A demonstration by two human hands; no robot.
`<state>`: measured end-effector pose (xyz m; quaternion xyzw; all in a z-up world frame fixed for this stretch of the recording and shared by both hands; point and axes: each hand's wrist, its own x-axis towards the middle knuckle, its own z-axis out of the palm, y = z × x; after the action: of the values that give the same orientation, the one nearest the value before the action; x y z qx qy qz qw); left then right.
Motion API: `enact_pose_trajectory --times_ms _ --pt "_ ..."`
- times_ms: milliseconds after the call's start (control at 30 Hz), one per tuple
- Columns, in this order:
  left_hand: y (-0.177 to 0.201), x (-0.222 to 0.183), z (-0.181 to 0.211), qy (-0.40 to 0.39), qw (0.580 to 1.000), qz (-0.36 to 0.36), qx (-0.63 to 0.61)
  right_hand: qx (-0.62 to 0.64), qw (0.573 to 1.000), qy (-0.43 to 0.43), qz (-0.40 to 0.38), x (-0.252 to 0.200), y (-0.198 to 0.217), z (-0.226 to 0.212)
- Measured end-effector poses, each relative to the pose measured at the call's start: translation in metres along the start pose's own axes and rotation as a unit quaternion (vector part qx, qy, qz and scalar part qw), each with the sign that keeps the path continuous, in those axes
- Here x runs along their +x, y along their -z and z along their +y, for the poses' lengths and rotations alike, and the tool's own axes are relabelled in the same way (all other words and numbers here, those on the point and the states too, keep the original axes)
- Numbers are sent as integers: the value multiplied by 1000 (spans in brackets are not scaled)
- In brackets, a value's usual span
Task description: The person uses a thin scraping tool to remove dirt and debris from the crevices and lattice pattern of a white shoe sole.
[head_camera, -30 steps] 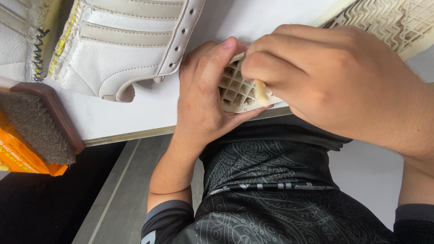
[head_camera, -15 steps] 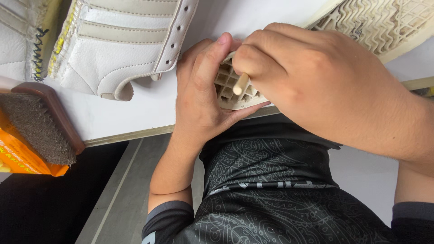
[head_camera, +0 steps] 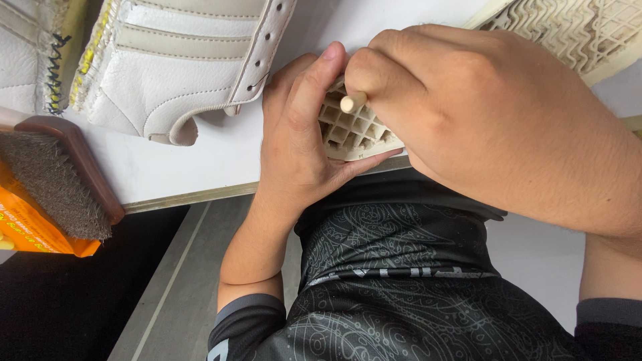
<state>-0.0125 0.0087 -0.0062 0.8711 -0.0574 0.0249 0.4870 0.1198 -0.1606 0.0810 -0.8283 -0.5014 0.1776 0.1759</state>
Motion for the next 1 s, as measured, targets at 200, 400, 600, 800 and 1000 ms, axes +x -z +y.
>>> enact_pose_trajectory --times_ms 200,400,600,800,1000 --pt "5 8 4 -16 999 -21 22 108 992 -4 63 -15 -12 17" --pt "10 22 13 -39 999 0 -17 396 883 -37 250 -52 -38 32" --pt "8 13 26 -132 985 27 109 429 858 24 281 -71 -62 15" --pt "15 -9 36 -149 985 22 90 466 825 71 311 -87 -75 10" --pt "24 -28 24 -150 986 12 73 347 863 -29 365 -111 -73 38"
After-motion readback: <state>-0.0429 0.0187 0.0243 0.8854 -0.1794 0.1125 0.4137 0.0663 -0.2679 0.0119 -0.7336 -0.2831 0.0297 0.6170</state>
